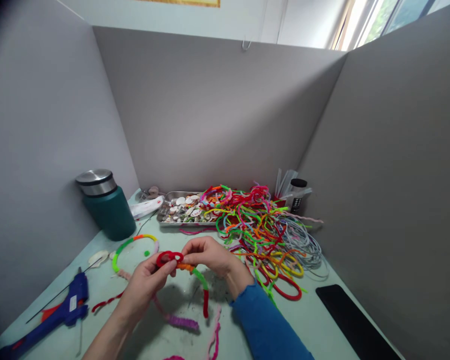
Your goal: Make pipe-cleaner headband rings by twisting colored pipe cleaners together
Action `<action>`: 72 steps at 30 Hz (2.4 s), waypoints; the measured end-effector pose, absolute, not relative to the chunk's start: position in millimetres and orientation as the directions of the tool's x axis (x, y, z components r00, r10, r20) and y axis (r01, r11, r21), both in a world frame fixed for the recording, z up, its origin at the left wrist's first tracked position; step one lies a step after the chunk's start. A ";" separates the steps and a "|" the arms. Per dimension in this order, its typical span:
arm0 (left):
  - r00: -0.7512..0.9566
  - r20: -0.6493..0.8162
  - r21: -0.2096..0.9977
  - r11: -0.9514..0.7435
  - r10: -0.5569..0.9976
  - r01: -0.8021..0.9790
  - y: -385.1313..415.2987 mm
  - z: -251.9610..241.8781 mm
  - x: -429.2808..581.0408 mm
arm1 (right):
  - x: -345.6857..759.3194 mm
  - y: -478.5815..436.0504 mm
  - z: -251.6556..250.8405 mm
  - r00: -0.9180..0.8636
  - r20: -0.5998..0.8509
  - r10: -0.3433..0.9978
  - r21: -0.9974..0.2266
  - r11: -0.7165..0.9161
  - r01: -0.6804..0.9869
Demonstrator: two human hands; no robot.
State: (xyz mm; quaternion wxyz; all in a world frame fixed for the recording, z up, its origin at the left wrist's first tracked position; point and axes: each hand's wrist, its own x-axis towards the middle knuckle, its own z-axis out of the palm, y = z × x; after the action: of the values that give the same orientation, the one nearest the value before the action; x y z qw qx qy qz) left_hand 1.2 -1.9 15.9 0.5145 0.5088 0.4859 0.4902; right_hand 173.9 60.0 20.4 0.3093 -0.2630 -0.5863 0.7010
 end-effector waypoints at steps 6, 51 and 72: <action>0.021 -0.007 0.998 0.009 1.000 -0.060 -1.6 16.1 2.5 | 176.9 59.4 25.3 -0.671 0.002 0.742 -0.999 -0.033 -0.040; -0.124 -0.075 0.950 0.034 0.989 -0.309 3.2 7.9 -0.7 | 123.4 24.5 14.2 -0.209 0.599 0.773 -0.611 0.610 0.505; -0.090 -0.002 0.976 -0.018 0.996 -0.218 2.7 7.3 -3.6 | 135.3 37.2 25.1 -0.291 0.261 0.920 -0.910 0.336 0.245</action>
State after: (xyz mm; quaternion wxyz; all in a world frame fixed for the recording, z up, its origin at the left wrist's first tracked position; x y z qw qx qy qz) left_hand -3.6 2.7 7.3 0.5269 0.4209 0.4621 0.5758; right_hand 135.3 37.2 25.1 0.4249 -0.4172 -0.6981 0.3977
